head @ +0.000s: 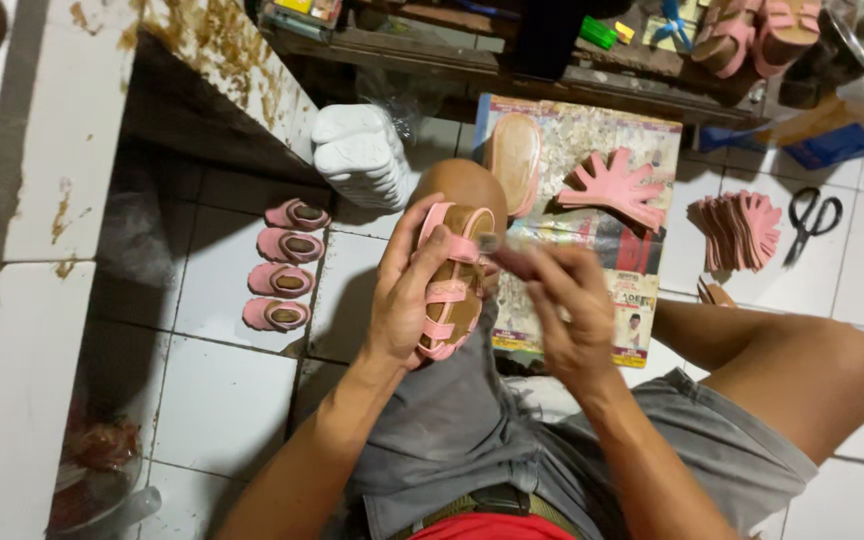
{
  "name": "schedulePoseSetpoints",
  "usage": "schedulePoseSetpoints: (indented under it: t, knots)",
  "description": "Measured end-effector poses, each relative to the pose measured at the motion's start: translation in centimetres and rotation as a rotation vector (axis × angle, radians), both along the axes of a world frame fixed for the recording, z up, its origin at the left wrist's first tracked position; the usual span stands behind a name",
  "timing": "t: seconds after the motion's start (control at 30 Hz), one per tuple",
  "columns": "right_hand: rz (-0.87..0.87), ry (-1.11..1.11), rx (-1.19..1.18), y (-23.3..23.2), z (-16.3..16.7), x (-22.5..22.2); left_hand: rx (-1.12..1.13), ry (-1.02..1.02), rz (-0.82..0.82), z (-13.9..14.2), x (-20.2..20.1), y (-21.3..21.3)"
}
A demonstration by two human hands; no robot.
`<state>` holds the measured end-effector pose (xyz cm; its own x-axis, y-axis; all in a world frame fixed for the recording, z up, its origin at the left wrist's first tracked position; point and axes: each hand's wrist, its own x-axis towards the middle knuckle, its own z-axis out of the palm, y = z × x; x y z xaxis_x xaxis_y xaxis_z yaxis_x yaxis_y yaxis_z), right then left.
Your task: The person assembles pink sandals by placing a star-shaped upper onto a brown sole and securing it with a cylindrical tool. The person repeats this process for multiple units, placing finished sandals on a nearby shelf.
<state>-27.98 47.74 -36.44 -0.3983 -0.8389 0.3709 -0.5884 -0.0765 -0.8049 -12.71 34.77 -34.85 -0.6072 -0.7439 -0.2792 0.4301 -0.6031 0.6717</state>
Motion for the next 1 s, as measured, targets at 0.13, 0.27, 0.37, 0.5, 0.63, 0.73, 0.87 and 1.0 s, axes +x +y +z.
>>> schedulePoseSetpoints:
  t: [0.13, 0.27, 0.37, 0.5, 0.63, 0.73, 0.87, 1.0]
  knots:
    - [0.085, 0.09, -0.062, -1.6, 0.2, 0.1, -0.089, 0.077, 0.013, -0.3, -0.5, 0.4]
    - [0.031, 0.114, 0.051, -0.7, 0.9, -1.7, -0.064, -0.045, 0.024, 0.1, -0.4, 0.3]
    - [-0.083, 0.134, 0.032, -0.1, 0.9, -1.3, -0.11, -0.102, 0.04, 0.4, -0.5, 0.6]
    - [0.091, 0.174, -0.085, -0.6, 0.6, -0.2, -0.126, -0.073, 0.046, 0.4, -0.7, 1.0]
    - [-0.005, 0.156, 0.03, -0.6, 0.9, -1.1, -0.072, -0.066, 0.049, 0.1, -0.6, 0.7]
    - [-0.03, 0.085, 0.039, -0.1, 0.9, -1.0, -0.101, -0.077, 0.033, 0.1, -0.5, 0.7]
    - [0.095, 0.191, -0.056, -0.6, 0.7, 0.4, -0.195, -0.042, 0.051, 0.1, -0.6, 1.0]
    - [0.023, 0.204, -0.013, -1.0, 1.8, -0.6, -0.185, -0.155, 0.052, 0.0, -0.6, 0.9]
